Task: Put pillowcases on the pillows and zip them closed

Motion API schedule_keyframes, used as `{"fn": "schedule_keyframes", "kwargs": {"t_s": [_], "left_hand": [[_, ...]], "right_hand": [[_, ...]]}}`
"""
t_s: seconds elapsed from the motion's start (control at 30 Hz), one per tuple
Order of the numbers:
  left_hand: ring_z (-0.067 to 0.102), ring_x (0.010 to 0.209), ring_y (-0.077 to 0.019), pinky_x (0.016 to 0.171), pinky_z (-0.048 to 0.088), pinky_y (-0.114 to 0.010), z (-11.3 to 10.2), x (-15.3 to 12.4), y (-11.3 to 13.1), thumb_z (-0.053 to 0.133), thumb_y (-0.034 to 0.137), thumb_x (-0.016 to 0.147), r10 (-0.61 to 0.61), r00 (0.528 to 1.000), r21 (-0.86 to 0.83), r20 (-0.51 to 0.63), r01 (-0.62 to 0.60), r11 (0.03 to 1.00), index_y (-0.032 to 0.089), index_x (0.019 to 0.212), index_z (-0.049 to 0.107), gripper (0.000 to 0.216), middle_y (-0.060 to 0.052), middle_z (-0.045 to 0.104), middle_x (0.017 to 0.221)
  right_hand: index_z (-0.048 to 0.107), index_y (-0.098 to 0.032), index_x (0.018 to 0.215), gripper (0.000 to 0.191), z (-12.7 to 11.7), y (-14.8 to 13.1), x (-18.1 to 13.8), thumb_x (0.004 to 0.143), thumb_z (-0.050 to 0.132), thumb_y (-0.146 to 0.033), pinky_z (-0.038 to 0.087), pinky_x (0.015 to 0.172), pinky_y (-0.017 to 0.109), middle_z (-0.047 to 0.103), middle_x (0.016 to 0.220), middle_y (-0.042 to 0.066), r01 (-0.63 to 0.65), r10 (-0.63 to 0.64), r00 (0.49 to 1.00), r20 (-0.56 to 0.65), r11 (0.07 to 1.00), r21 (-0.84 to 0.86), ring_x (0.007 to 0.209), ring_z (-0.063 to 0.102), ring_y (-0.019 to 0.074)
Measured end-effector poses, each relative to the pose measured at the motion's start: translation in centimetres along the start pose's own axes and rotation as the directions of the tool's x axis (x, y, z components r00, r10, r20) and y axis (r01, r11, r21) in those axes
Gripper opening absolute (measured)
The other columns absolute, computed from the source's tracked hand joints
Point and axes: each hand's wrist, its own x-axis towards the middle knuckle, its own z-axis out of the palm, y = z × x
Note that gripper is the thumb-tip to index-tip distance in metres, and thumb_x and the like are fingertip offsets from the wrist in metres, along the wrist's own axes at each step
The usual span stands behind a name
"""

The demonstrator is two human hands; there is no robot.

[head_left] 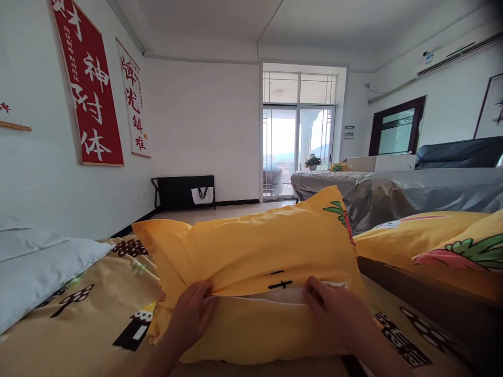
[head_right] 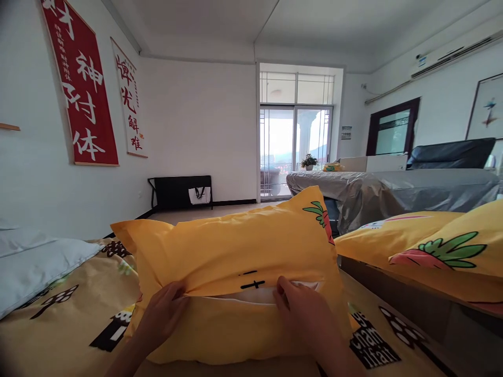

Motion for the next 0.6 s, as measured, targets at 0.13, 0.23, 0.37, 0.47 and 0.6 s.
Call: {"fn": "schedule_keyframes", "kwargs": {"t_s": [0.13, 0.23, 0.37, 0.47, 0.6], "left_hand": [[0.064, 0.065, -0.0178, 0.056, 0.049, -0.027, -0.1, 0.3, 0.4, 0.043, 0.030, 0.094, 0.087, 0.996, 0.128, -0.015, -0.084, 0.988, 0.022, 0.091, 0.049, 0.010, -0.002, 0.065, 0.073], [0.063, 0.059, -0.0170, 0.052, 0.047, -0.026, -0.2, 0.4, 0.7, 0.037, 0.023, 0.095, 0.168, 0.986, 0.209, -0.019, -0.160, 0.965, 0.022, 0.087, 0.047, 0.014, 0.000, 0.063, 0.068], [0.059, 0.055, -0.0158, 0.051, 0.043, -0.025, -0.9, 0.4, 1.2, 0.034, 0.014, 0.094, 0.267, 0.960, 0.252, -0.082, -0.239, 0.938, 0.021, 0.088, 0.048, 0.017, 0.000, 0.060, 0.063], [0.056, 0.054, -0.0147, 0.053, 0.041, -0.025, -1.3, 0.4, 1.9, 0.035, 0.011, 0.093, 0.296, 0.949, 0.226, -0.109, -0.266, 0.937, 0.020, 0.090, 0.048, 0.016, 0.000, 0.059, 0.062], [0.050, 0.050, -0.0135, 0.048, 0.034, -0.026, -1.5, 0.5, 2.8, 0.033, 0.012, 0.094, 0.314, 0.948, 0.177, -0.051, -0.301, 0.937, 0.021, 0.083, 0.046, 0.019, 0.002, 0.055, 0.059]], "right_hand": [[0.059, -0.021, 0.091, 0.014, 0.2, -0.4, 0.2, 0.087, 0.046, -0.024, 0.034, 0.059, 0.027, 0.070, 0.075, 0.003, 0.010, -0.011, 1.000, 0.028, 0.999, 0.041, 0.071, 0.066, 0.0222], [0.058, -0.020, 0.107, 0.027, 1.4, -1.8, 0.1, 0.081, 0.054, -0.022, 0.036, 0.060, 0.027, 0.071, 0.075, 0.004, 0.071, -0.070, 0.997, -0.015, 0.997, 0.034, 0.075, 0.067, 0.0241], [0.058, -0.017, 0.111, 0.033, 4.0, -3.1, 0.6, 0.080, 0.058, -0.028, 0.034, 0.053, 0.027, 0.068, 0.064, 0.002, 0.094, -0.107, 0.948, -0.298, 0.994, -0.058, 0.060, 0.066, 0.0224], [0.059, -0.015, 0.105, 0.026, 5.8, -2.5, 1.5, 0.082, 0.051, -0.026, 0.034, 0.050, 0.026, 0.063, 0.056, -0.001, 0.145, -0.165, 0.770, -0.617, 0.986, -0.083, 0.048, 0.060, 0.0176], [0.063, -0.016, 0.093, 0.025, 6.6, -0.6, 2.7, 0.078, 0.043, -0.016, 0.034, 0.051, 0.025, 0.055, 0.047, -0.002, 0.110, -0.144, 0.559, -0.817, 0.989, -0.099, 0.044, 0.054, 0.0143]]}}
